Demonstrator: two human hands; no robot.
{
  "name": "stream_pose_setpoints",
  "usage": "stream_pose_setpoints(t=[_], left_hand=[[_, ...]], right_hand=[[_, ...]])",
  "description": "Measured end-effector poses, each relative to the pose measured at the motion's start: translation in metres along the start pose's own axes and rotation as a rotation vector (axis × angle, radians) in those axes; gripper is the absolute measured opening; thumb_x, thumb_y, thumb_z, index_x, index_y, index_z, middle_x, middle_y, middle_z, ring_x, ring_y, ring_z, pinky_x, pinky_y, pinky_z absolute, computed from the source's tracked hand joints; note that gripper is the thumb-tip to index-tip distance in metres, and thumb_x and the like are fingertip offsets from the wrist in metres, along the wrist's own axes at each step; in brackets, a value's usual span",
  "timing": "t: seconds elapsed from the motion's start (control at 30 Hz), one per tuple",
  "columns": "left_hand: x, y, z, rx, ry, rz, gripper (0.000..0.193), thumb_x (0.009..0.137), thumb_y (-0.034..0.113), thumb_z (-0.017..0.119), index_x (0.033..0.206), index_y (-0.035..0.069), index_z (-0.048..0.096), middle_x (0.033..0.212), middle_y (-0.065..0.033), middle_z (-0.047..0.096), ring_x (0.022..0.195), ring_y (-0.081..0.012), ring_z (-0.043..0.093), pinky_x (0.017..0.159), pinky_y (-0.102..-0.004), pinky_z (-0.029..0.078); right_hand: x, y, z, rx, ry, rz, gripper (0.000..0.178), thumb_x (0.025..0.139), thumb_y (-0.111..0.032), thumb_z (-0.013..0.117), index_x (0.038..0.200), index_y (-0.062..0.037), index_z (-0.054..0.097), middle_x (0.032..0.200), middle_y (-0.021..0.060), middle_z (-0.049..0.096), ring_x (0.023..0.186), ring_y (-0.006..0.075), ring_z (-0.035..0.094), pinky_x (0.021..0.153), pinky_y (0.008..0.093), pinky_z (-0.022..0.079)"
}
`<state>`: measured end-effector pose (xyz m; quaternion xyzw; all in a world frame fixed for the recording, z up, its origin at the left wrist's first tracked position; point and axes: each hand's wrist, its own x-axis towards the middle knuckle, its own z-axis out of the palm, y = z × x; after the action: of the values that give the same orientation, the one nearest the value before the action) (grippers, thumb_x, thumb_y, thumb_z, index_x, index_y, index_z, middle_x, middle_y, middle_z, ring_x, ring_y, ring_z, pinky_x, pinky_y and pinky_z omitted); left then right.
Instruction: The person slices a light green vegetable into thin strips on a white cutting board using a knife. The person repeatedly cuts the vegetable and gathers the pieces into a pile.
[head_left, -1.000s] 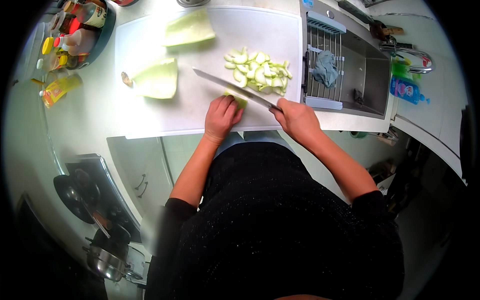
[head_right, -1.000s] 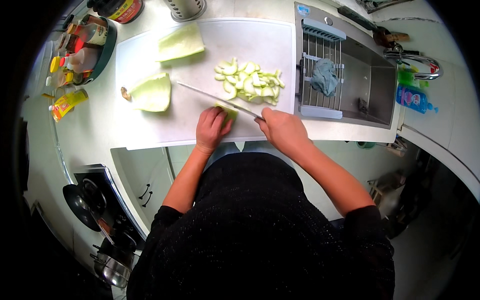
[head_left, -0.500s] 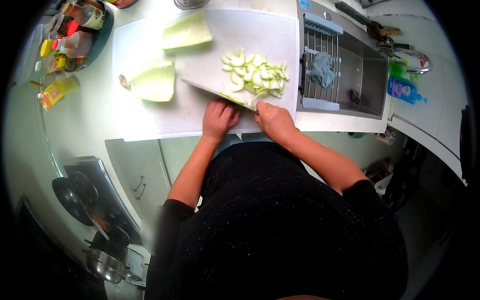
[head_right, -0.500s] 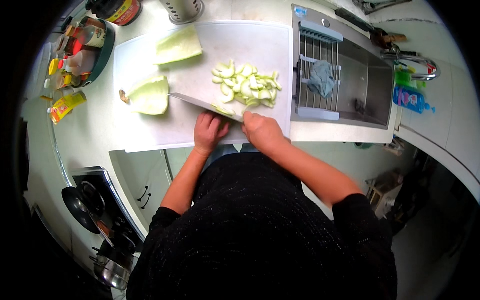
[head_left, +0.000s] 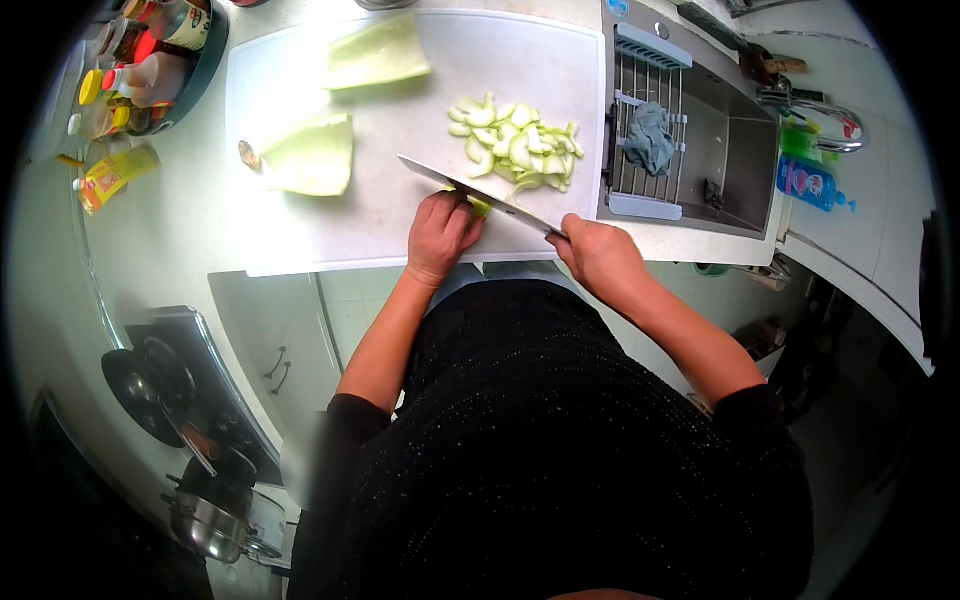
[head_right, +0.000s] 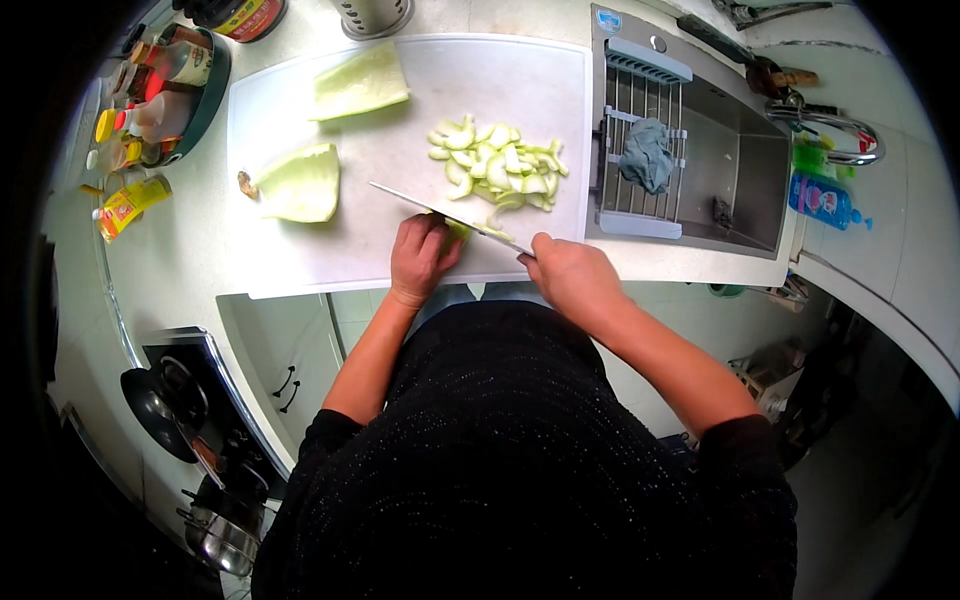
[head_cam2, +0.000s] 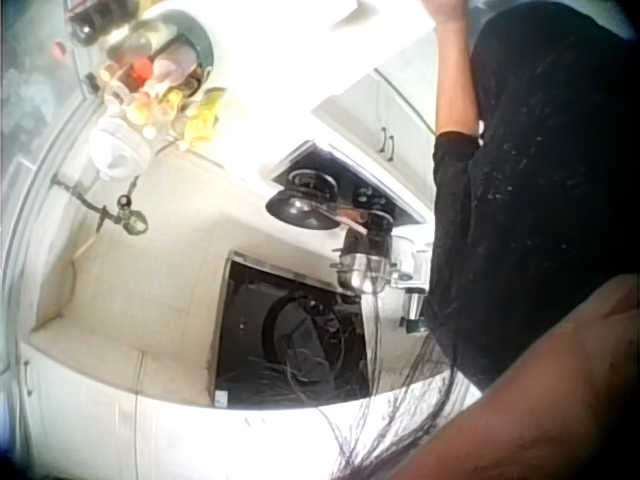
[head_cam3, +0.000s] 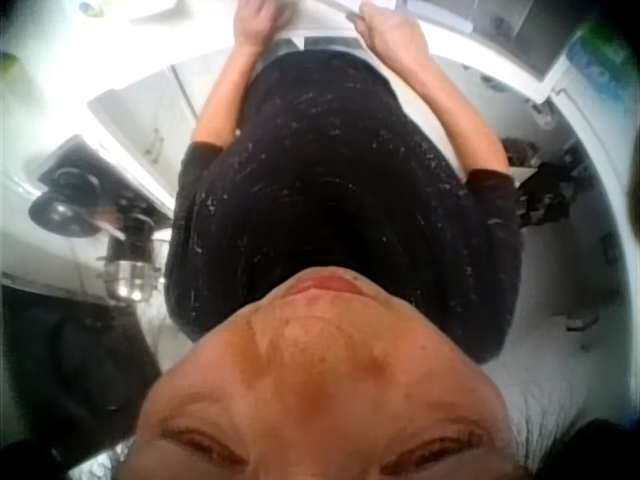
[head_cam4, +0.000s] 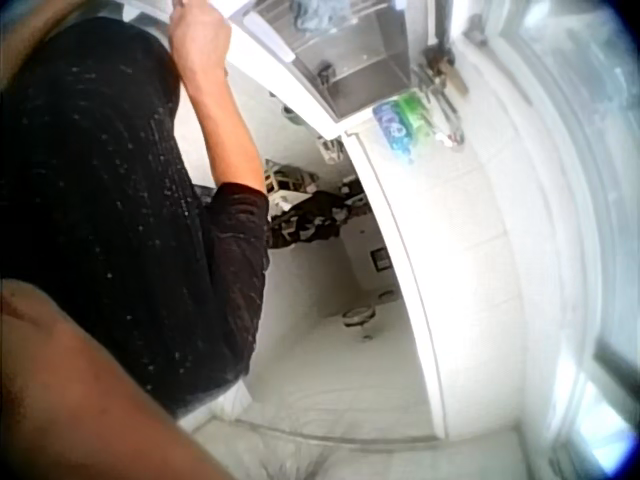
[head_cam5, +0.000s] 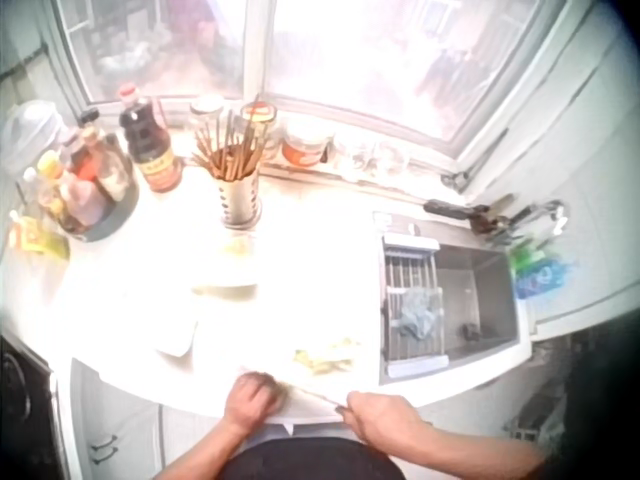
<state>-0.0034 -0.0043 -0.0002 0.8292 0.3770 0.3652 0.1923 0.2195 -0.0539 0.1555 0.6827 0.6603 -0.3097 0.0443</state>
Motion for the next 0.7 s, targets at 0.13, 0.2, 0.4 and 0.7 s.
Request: stream_pose_setpoints(t=[0.13, 0.2, 0.4, 0.7], left_hand=[[-0.004, -0.003, 0.0, -0.022, -0.04, -0.015, 0.031, 0.072, 0.01, 0.081, 0.096, 0.003, 0.064, 0.106, -0.0137, 0.063, 0.097, -0.0339, 0.061, 0.084, -0.0423, 0.054], [-0.004, -0.002, -0.001, -0.036, -0.041, -0.028, 0.032, 0.072, 0.011, 0.081, 0.097, 0.002, 0.064, 0.107, -0.0141, 0.063, 0.097, -0.0346, 0.061, 0.084, -0.0427, 0.053], [0.01, 0.008, -0.04, -0.01, -0.196, 0.029, 0.047, 0.072, 0.014, 0.082, 0.114, 0.002, 0.065, 0.117, -0.0139, 0.062, 0.106, -0.035, 0.06, 0.088, -0.0419, 0.053], [0.016, -0.005, -0.042, -0.088, -0.347, -0.008, 0.06, 0.069, 0.012, 0.083, 0.125, 0.004, 0.061, 0.127, -0.0134, 0.06, 0.116, -0.0351, 0.057, 0.098, -0.0424, 0.051]], right_hand=[[0.024, 0.004, 0.046, 0.088, 0.123, -0.113, 0.027, 0.094, -0.023, 0.068, 0.089, -0.0019, 0.052, 0.075, 0.0218, 0.065, 0.069, 0.0425, 0.065, 0.062, 0.0512, 0.051], [0.036, 0.001, 0.061, 0.084, 0.148, -0.129, 0.025, 0.093, -0.021, 0.068, 0.091, -0.002, 0.052, 0.075, 0.0211, 0.064, 0.071, 0.042, 0.066, 0.062, 0.0508, 0.052], [0.045, 0.005, 0.06, 0.121, 0.189, -0.139, 0.023, 0.093, -0.023, 0.069, 0.091, -0.0038, 0.055, 0.078, 0.0194, 0.066, 0.073, 0.0414, 0.066, 0.063, 0.0508, 0.053], [0.045, 0.014, 0.016, 0.113, 0.195, -0.031, 0.022, 0.093, -0.024, 0.068, 0.089, -0.0051, 0.057, 0.079, 0.0175, 0.066, 0.074, 0.0413, 0.066, 0.065, 0.0509, 0.053]])
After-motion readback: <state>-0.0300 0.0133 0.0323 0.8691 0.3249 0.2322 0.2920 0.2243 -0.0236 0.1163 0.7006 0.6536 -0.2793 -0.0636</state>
